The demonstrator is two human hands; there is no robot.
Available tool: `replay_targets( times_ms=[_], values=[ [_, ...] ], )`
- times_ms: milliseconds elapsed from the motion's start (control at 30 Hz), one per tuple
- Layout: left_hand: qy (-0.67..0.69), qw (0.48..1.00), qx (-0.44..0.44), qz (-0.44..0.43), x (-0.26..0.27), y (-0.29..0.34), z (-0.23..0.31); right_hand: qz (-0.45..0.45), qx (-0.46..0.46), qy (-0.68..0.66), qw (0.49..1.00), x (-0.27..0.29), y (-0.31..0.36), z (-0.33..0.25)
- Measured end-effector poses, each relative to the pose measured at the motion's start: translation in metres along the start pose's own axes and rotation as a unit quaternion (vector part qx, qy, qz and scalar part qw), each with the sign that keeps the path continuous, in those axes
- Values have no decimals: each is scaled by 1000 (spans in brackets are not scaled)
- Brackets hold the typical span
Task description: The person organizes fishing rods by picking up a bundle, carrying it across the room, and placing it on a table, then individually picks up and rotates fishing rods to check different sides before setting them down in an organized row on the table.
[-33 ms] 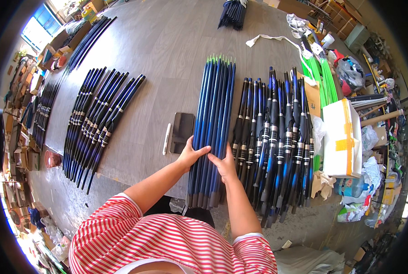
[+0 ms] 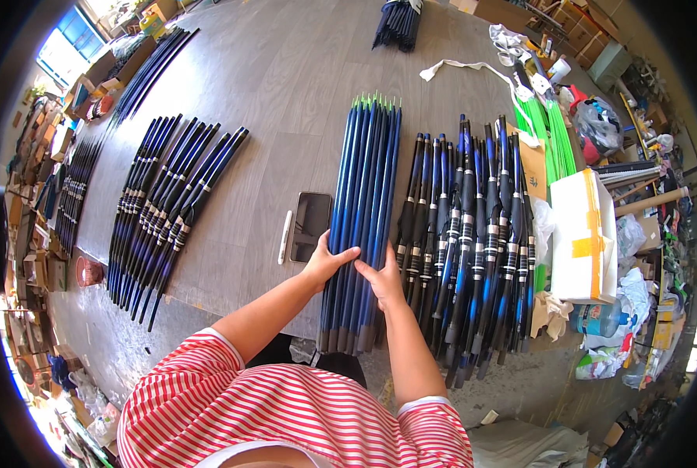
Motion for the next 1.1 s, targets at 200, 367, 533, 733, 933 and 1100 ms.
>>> replay_targets(
  times_ms=[200, 367, 533, 733, 933, 1100],
  values=[
    [-59, 997, 32, 42, 14, -3, 12, 6, -3, 24, 1000, -6, -16, -3],
    [-100, 994, -20, 38, 48, -28, 4, 4, -12, 5, 1000, -33, -22, 1],
    [-181, 983, -35, 18, 58, -26, 24, 14, 21, 31, 999, -39, -25, -3],
    [-452, 887, -93, -25, 49, -10, 67, 149, 84, 222, 960, 6, -40, 25],
    [-493, 859, -116, -69, 63, -4, 64, 208, 26, 408, 889, -5, 13, -13],
    [-353, 921, -149, -75, 67, -1, 35, 228, 59, 454, 859, 2, 39, 8]
  ],
)
Point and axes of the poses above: each hand's wrist, its own y-axis away from the middle knuckle, its own x-axis out of the back of the hand, z = x × y, the point moved 9 cm from there along -y, towards the middle knuckle, and after that the axes turned 7 degrees about -x, right-handed, at the moved point
